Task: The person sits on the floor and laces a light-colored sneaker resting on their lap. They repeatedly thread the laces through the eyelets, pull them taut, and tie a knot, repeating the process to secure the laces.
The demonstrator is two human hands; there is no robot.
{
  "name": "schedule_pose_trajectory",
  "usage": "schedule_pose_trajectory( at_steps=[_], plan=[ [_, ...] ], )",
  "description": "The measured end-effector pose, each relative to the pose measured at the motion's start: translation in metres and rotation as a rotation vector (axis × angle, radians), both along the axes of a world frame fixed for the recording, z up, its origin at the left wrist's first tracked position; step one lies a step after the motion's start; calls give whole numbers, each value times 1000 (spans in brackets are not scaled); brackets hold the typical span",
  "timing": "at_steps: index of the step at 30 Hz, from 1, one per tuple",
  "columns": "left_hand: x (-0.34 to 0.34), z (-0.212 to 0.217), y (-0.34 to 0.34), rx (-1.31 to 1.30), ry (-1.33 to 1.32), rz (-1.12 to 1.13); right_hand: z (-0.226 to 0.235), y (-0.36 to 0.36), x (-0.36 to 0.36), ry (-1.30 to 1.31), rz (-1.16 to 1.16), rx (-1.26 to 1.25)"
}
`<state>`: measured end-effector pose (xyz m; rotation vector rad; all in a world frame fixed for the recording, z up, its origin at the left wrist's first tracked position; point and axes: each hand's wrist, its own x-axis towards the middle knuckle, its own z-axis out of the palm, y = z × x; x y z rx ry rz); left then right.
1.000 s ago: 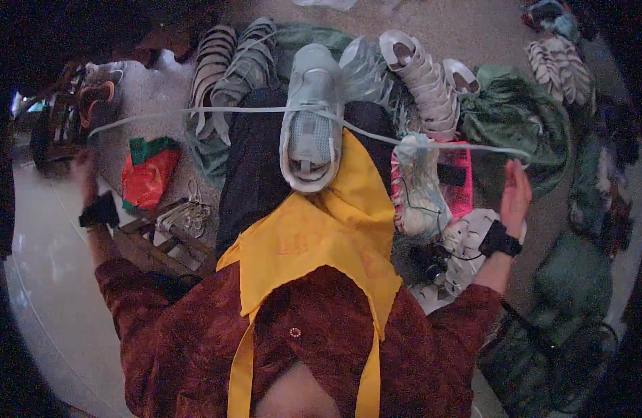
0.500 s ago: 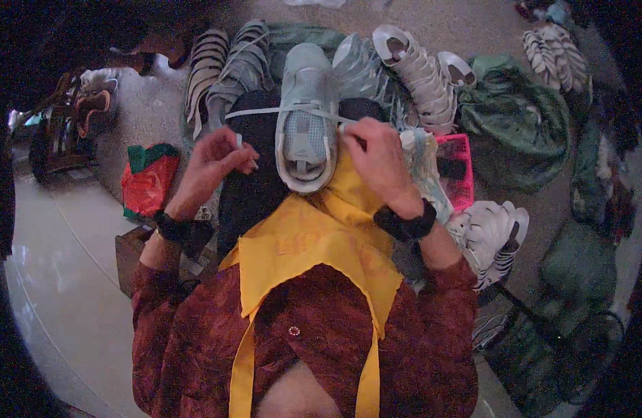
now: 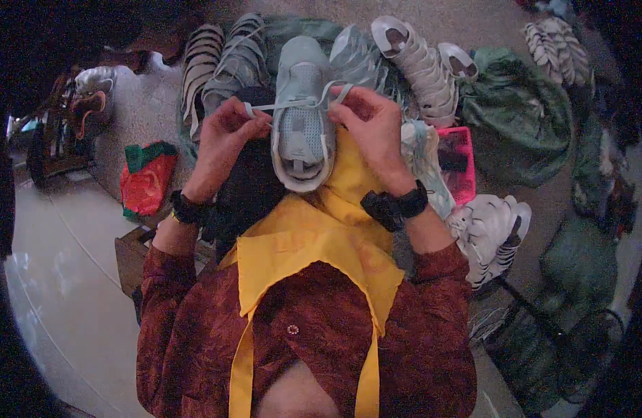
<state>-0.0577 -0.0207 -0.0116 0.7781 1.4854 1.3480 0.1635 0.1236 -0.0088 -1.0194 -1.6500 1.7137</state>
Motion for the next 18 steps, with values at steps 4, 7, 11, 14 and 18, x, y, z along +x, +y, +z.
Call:
schedule_pose_trajectory(
  at_steps=[4,7,11,14,18],
  plan=[
    [2,0,6,-36,91,19,-1,-5,-2,45,-33,-1],
    [1,-3,9,-15,114,41,-7,-8,-3,47,-43,49],
    [3,2,14,-37,168,75,-7,-8,-9,-37,-23,133],
    [7,-4,20,71,80,120,-8,-7,-11,-76,-25,143],
    [10,-7,24,88,119,163,-6,-10,-12,21,-57,73]
  ],
)
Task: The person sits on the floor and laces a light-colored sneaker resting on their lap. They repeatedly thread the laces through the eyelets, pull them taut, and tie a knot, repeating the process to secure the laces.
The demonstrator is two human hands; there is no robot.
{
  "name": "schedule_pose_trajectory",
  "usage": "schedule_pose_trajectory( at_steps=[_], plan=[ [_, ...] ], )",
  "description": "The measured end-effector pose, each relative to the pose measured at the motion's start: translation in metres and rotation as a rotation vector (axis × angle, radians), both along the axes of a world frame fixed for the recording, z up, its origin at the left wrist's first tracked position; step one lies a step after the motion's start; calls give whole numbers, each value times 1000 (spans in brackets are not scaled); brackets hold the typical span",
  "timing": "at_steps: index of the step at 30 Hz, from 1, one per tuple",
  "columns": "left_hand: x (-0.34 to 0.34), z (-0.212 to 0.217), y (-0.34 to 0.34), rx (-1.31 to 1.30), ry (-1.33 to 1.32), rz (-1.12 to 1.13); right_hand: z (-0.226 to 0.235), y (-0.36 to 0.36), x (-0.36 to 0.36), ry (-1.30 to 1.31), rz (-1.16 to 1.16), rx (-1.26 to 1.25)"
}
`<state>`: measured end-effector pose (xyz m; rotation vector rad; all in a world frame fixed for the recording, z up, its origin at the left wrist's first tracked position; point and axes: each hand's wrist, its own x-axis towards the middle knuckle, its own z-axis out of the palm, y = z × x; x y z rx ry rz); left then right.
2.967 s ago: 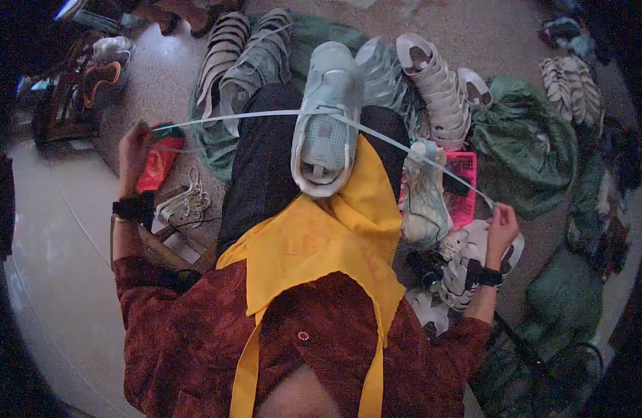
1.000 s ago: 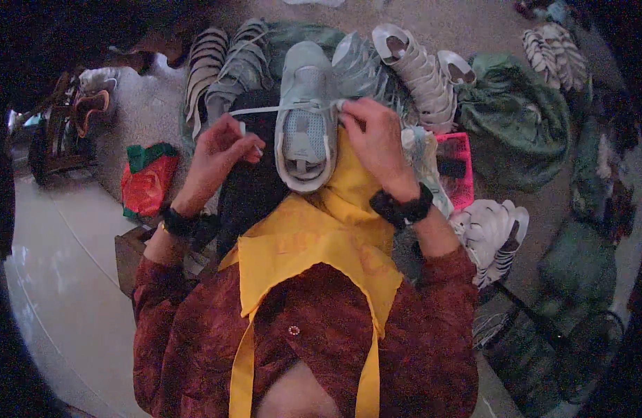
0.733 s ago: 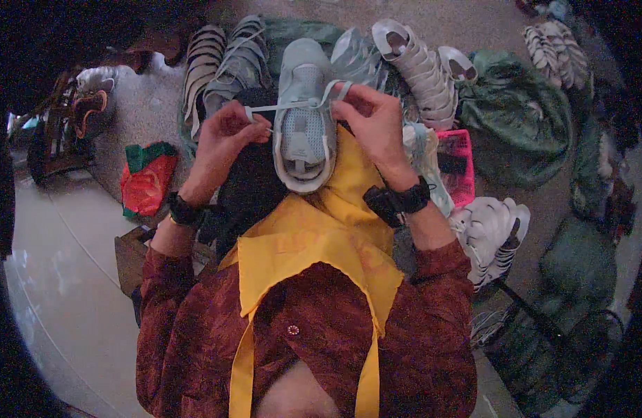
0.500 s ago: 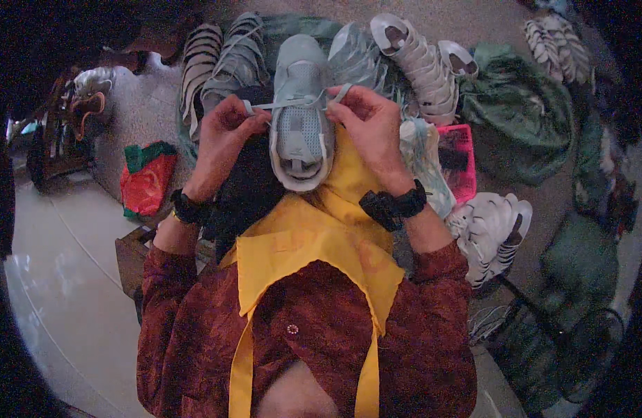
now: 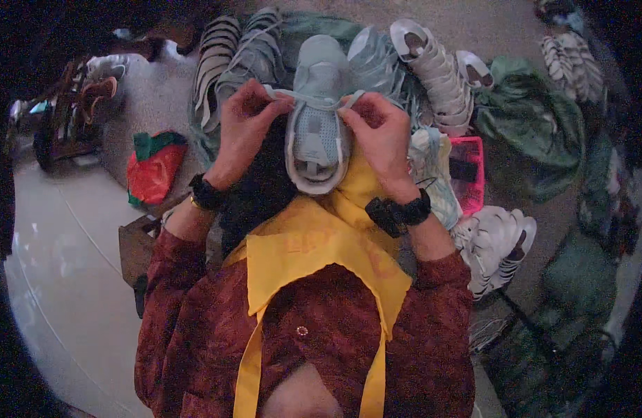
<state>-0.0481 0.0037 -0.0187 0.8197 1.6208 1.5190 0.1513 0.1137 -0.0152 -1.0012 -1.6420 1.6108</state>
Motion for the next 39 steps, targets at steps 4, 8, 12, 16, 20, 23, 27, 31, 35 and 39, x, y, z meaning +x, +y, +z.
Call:
schedule_pose_trajectory(
  at_steps=[4,8,12,16,20,23,27,31,35,39],
  plan=[
    [2,-3,0,0,110,14,-8,3,3,-47,21,21],
    [9,2,0,4,240,38,-7,2,3,-27,7,8],
    [15,13,1,-82,478,7,-4,-1,2,0,-28,5],
    [12,5,5,-68,437,41,-11,3,5,-95,-66,117],
    [15,12,3,-67,444,78,0,-6,1,-185,-64,396],
    [19,18,1,-141,507,103,14,-10,-1,-229,-10,598],
    [22,16,3,-21,561,90,34,-15,-1,-347,77,649],
    [23,13,3,75,606,51,36,-10,-1,-438,126,610],
    [21,11,3,79,642,16,36,-15,-4,-440,95,611],
    [20,9,1,83,632,-19,28,-14,0,-459,202,848]
  ],
)
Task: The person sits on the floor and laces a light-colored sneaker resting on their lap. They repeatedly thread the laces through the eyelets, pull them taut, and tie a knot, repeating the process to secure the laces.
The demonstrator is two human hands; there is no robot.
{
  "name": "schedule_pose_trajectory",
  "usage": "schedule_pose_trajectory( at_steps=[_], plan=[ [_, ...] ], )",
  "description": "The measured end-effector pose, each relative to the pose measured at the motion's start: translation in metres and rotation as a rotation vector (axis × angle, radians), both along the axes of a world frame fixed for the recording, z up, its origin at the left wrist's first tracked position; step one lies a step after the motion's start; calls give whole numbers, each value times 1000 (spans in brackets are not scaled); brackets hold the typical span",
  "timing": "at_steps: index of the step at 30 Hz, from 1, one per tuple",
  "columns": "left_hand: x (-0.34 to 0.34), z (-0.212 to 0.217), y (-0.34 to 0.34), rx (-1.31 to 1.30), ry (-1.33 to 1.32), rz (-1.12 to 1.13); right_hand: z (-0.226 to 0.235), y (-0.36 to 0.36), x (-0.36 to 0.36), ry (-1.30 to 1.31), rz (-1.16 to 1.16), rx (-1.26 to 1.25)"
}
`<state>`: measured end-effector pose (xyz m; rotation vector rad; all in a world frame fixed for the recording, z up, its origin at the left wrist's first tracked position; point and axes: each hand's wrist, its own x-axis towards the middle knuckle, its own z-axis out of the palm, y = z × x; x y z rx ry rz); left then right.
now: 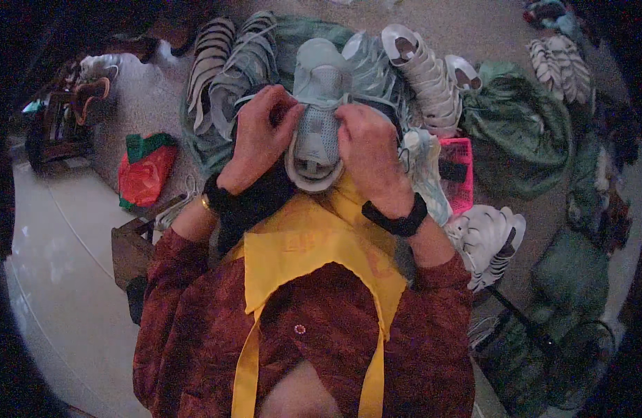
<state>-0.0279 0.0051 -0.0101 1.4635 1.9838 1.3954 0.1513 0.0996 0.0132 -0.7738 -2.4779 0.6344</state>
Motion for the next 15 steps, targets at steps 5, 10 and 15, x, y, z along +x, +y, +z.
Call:
schedule_pose_trajectory(
  at_steps=[5,10,15],
  plan=[
    [-1,15,-6,-28,94,-103,7,4,-6,-263,75,140],
    [1,4,-4,26,246,-102,7,22,-3,-160,227,103],
    [3,10,-6,-23,220,-95,18,26,-5,-123,283,98]
  ],
)
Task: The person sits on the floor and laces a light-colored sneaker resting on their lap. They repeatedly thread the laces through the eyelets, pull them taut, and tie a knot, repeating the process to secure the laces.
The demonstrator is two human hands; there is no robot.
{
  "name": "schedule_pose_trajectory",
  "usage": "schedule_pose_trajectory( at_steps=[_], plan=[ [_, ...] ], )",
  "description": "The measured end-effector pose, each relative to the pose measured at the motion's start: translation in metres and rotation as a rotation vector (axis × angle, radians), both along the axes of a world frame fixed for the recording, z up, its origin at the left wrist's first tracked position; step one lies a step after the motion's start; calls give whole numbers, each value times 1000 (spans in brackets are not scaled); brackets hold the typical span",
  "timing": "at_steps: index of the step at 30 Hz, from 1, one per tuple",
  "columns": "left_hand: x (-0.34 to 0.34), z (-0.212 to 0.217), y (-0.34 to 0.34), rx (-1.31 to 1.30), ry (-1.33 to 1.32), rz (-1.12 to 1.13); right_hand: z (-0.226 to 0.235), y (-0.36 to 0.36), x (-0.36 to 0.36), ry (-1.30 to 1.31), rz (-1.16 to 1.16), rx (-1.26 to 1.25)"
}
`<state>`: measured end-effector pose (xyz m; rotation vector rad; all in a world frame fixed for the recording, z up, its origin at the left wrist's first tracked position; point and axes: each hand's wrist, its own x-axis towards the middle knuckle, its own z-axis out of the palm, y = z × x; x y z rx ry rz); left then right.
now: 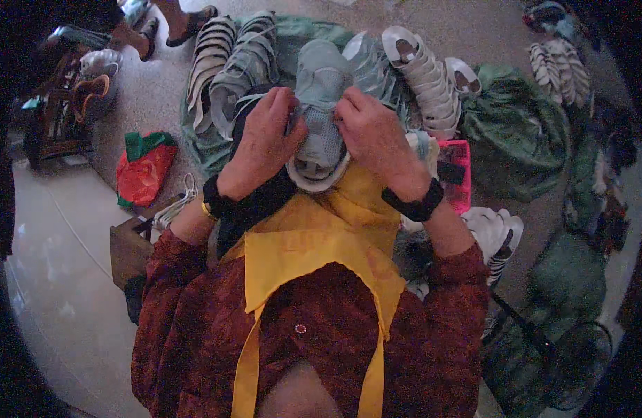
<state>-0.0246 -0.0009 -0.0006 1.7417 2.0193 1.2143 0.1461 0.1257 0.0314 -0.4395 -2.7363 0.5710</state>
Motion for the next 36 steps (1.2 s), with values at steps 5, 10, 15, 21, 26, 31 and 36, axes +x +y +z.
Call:
schedule_pose_trajectory(
  at_steps=[5,10,15,21,26,31,36],
  plan=[
    [0,-1,-2,-3,-58,-6,-9,1,-1,115,14,62],
    [0,-2,-1,-15,-9,30,10,-31,-19,167,-48,-102],
    [2,-5,-2,-35,-10,38,-11,-36,-32,127,-202,-181],
    [4,-5,-3,-7,-82,38,-25,-38,-42,85,-249,-84],
    [3,-15,3,74,-123,34,-26,-38,-44,103,-246,-54],
    [3,0,2,62,-151,34,-8,-24,-31,81,-214,-212],
    [-1,10,0,15,-132,28,89,-15,22,204,-232,-925]
  ],
)
